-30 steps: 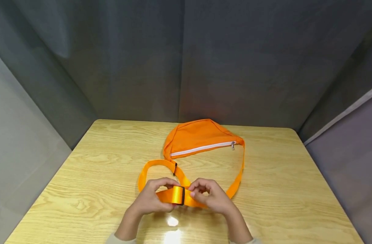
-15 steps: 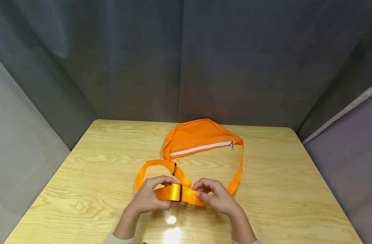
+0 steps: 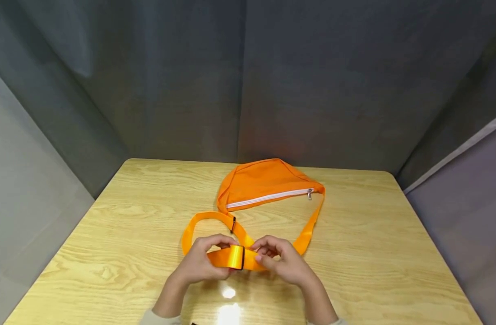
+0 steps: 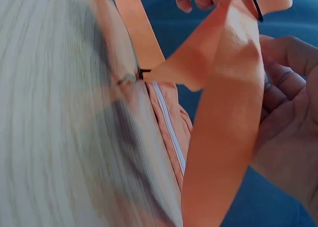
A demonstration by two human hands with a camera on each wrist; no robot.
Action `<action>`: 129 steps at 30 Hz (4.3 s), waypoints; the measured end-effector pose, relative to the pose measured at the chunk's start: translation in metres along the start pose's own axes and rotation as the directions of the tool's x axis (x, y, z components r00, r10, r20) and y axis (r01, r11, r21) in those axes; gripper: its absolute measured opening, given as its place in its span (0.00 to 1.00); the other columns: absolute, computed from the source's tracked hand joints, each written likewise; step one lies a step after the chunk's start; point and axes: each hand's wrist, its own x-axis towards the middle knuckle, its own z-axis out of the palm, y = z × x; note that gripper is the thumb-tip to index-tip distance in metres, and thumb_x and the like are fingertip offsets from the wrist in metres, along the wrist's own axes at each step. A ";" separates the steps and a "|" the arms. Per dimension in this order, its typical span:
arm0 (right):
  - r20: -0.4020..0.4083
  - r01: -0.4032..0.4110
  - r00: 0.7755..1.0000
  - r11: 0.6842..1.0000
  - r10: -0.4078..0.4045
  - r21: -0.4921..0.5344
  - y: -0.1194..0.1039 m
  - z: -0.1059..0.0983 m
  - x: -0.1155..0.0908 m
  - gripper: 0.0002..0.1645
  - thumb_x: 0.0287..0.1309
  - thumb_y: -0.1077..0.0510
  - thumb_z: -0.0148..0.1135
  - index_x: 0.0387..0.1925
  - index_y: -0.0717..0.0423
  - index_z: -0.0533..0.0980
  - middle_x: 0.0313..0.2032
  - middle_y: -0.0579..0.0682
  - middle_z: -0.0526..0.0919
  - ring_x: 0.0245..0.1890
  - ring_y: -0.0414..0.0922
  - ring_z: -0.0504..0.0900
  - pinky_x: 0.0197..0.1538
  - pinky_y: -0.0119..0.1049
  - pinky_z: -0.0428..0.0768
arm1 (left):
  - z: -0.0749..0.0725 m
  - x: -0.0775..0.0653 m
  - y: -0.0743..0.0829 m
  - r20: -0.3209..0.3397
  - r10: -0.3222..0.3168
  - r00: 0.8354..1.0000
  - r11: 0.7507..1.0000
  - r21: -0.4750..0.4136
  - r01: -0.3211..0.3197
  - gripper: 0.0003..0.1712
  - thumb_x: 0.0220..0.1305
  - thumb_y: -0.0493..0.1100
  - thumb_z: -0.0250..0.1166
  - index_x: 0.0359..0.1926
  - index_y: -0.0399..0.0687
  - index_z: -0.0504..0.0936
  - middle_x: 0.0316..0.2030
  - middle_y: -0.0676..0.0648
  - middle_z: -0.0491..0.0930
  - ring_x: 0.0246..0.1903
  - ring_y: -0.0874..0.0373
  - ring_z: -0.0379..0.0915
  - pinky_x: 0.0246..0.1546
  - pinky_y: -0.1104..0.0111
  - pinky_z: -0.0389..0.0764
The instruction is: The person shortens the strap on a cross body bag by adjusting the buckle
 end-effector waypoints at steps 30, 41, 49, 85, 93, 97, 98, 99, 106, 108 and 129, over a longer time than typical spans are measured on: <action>-0.010 0.102 0.994 0.958 -0.108 -0.270 -0.008 0.018 0.004 0.34 0.46 0.62 0.72 0.56 0.52 0.69 0.39 0.45 0.80 0.37 0.42 0.79 0.45 0.39 0.77 | 0.003 -0.005 -0.037 -0.004 -0.083 0.997 0.996 0.037 0.083 0.28 0.37 0.40 0.79 0.45 0.52 0.82 0.38 0.59 0.81 0.35 0.62 0.75 0.44 0.63 0.74; -0.057 0.230 0.962 0.907 -0.266 -0.352 -0.037 0.030 0.007 0.30 0.34 0.73 0.74 0.45 0.62 0.73 0.37 0.50 0.81 0.33 0.49 0.80 0.36 0.44 0.79 | 0.002 -0.007 -0.038 0.012 -0.138 0.990 0.990 0.009 0.138 0.29 0.38 0.36 0.78 0.46 0.53 0.82 0.37 0.59 0.80 0.38 0.61 0.74 0.47 0.55 0.71; -0.085 0.239 0.955 0.907 -0.285 -0.348 -0.039 0.026 0.005 0.30 0.33 0.74 0.73 0.44 0.62 0.74 0.39 0.50 0.81 0.34 0.50 0.80 0.36 0.45 0.79 | -0.009 -0.009 -0.029 0.031 -0.205 0.978 0.979 0.020 0.204 0.28 0.41 0.41 0.78 0.48 0.50 0.81 0.37 0.54 0.81 0.39 0.59 0.74 0.48 0.57 0.71; -0.095 0.246 0.952 0.911 -0.292 -0.331 -0.036 0.026 0.002 0.29 0.33 0.71 0.75 0.43 0.60 0.75 0.40 0.48 0.81 0.34 0.48 0.79 0.36 0.41 0.78 | -0.019 -0.007 -0.005 0.047 -0.176 0.983 0.984 0.007 0.176 0.09 0.55 0.26 0.61 0.36 0.36 0.82 0.30 0.43 0.80 0.32 0.58 0.73 0.39 0.55 0.75; -0.099 0.224 0.957 0.914 -0.271 -0.338 -0.035 0.022 0.001 0.30 0.33 0.70 0.76 0.44 0.60 0.75 0.40 0.49 0.81 0.33 0.48 0.79 0.36 0.41 0.78 | -0.027 -0.012 -0.009 0.038 -0.194 0.980 0.981 0.030 0.193 0.09 0.54 0.25 0.60 0.35 0.37 0.83 0.29 0.45 0.79 0.31 0.59 0.72 0.36 0.65 0.74; -0.106 0.226 0.956 0.919 -0.273 -0.323 -0.035 0.023 0.001 0.30 0.33 0.70 0.76 0.43 0.60 0.76 0.40 0.49 0.82 0.34 0.49 0.79 0.36 0.42 0.77 | -0.025 -0.016 -0.027 0.038 -0.181 0.983 0.983 0.029 0.180 0.12 0.53 0.25 0.60 0.35 0.42 0.83 0.28 0.49 0.79 0.30 0.60 0.71 0.35 0.64 0.74; -0.106 0.229 0.956 0.921 -0.274 -0.317 -0.036 0.024 0.001 0.29 0.33 0.70 0.76 0.43 0.60 0.76 0.40 0.49 0.82 0.34 0.49 0.79 0.36 0.42 0.77 | -0.024 -0.016 -0.032 0.046 -0.179 0.983 0.984 0.027 0.178 0.13 0.52 0.25 0.60 0.35 0.43 0.83 0.28 0.50 0.79 0.31 0.60 0.72 0.35 0.64 0.75; -0.105 0.233 0.955 0.921 -0.277 -0.311 -0.036 0.025 0.002 0.29 0.32 0.70 0.76 0.43 0.60 0.76 0.40 0.49 0.82 0.35 0.48 0.79 0.37 0.42 0.77 | -0.022 -0.015 -0.037 0.054 -0.175 0.983 0.985 0.024 0.174 0.13 0.52 0.26 0.60 0.36 0.45 0.83 0.28 0.51 0.79 0.31 0.60 0.72 0.35 0.63 0.75; -0.096 0.261 0.951 0.930 -0.294 -0.257 -0.040 0.028 0.004 0.30 0.31 0.73 0.75 0.42 0.61 0.76 0.40 0.50 0.81 0.38 0.46 0.79 0.40 0.41 0.78 | -0.011 -0.005 -0.037 0.091 -0.102 0.991 0.995 0.014 0.101 0.13 0.53 0.29 0.62 0.39 0.48 0.82 0.35 0.53 0.81 0.35 0.60 0.75 0.43 0.60 0.74; -0.098 0.255 0.953 0.933 -0.287 -0.254 -0.041 0.028 0.004 0.30 0.31 0.73 0.75 0.42 0.61 0.76 0.40 0.50 0.81 0.38 0.45 0.79 0.40 0.41 0.78 | -0.008 -0.002 -0.032 0.093 -0.086 0.992 0.996 0.017 0.085 0.13 0.54 0.29 0.63 0.39 0.46 0.81 0.35 0.52 0.81 0.35 0.59 0.75 0.44 0.59 0.73; -0.092 0.274 0.946 0.917 -0.312 -0.289 -0.039 0.021 0.003 0.29 0.32 0.70 0.76 0.42 0.61 0.75 0.39 0.51 0.81 0.32 0.48 0.78 0.36 0.40 0.75 | -0.012 -0.009 -0.037 0.077 -0.103 0.992 0.995 -0.002 0.104 0.13 0.51 0.27 0.60 0.35 0.48 0.78 0.31 0.53 0.77 0.33 0.59 0.71 0.39 0.59 0.74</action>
